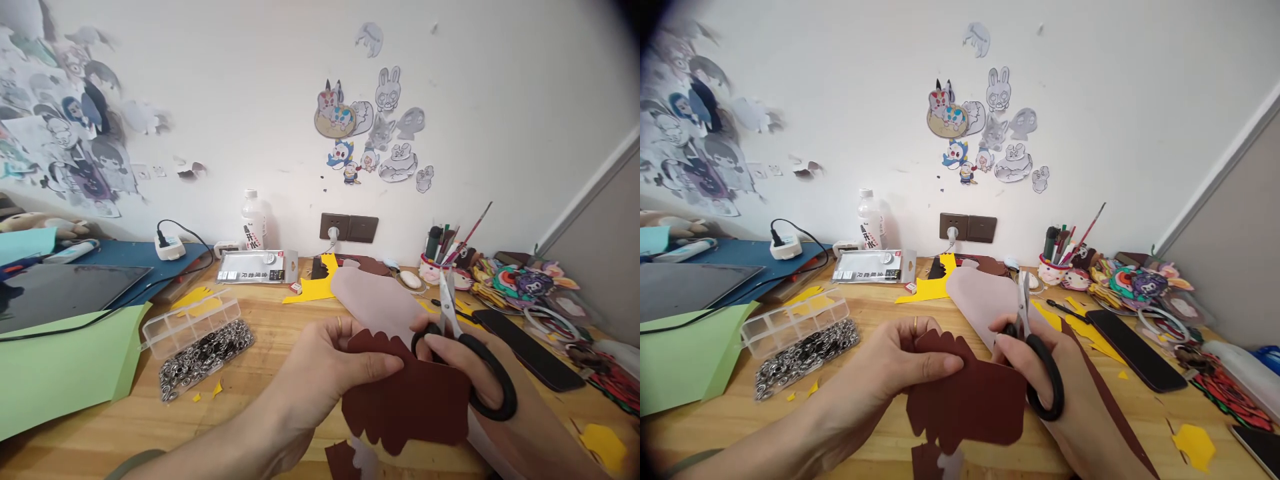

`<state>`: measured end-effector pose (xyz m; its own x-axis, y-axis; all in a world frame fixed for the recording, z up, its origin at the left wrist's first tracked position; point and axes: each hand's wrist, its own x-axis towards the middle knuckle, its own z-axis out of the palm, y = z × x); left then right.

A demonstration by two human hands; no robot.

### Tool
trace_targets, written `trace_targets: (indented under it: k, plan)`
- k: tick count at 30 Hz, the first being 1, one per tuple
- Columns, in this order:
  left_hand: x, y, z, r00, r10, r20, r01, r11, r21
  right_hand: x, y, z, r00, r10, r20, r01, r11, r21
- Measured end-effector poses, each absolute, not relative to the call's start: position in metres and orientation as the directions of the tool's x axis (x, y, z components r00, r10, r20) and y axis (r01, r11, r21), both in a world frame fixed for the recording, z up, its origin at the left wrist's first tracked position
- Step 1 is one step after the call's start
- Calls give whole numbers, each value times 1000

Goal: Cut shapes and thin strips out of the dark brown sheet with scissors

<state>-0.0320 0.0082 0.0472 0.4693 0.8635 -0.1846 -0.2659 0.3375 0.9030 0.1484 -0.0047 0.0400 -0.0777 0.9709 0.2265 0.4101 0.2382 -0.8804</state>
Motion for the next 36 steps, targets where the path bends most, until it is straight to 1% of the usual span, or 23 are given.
trace_targets:
  k: [2, 4, 8, 11, 13, 14, 17, 19, 21, 24, 28, 30, 32, 36]
  plan:
    - [-32, 8, 48, 469, 858, -209, -257, 359, 897, 149, -7, 46, -65, 971, 230, 292, 239, -926]
    - [-31, 8, 49, 480, 847, -231, -225, 373, 900, 149, -7, 47, -90, 972, 215, 246, 231, -941]
    - [-30, 7, 45, 500, 824, -265, -150, 385, 911, 145, -6, 40, -194, 964, 181, 304, 235, -923]
    - [-29, 8, 42, 508, 805, -306, -130, 423, 897, 140, -7, 37, -202, 969, 145, 410, 218, -886]
    - [-28, 9, 40, 483, 820, -306, -212, 449, 868, 138, -9, 38, -177, 973, 149, 442, 214, -871]
    - [-27, 8, 39, 467, 834, -294, -292, 460, 839, 137, -9, 38, -149, 976, 157, 432, 207, -878]
    - [-25, 5, 35, 510, 836, -201, -529, 489, 693, 138, -11, 39, 5, 979, 204, 325, 192, -926]
    - [-22, 2, 32, 568, 814, -121, -588, 504, 633, 138, -11, 37, 102, 965, 241, 253, 209, -945]
    - [-20, 0, 28, 558, 821, -121, -573, 486, 659, 138, -11, 34, 137, 958, 253, 222, 219, -950]
    - [-18, 1, 27, 466, 864, -189, -484, 428, 764, 136, -11, 31, 101, 970, 220, 218, 194, -956]
    - [-23, 8, 34, 353, 923, -153, -409, 299, 862, 138, -8, 30, 43, 982, 185, 223, 171, -960]
    - [-29, 13, 40, 306, 944, -127, -340, 233, 911, 141, -6, 32, -31, 990, 136, 241, 140, -961]
    - [-34, 17, 46, 267, 958, -107, -262, 179, 948, 144, -5, 34, -141, 986, 85, 264, 120, -957]
    - [-41, 21, 55, 190, 980, -57, -135, 84, 987, 143, -8, 35, -317, 948, -24, 285, 71, -956]
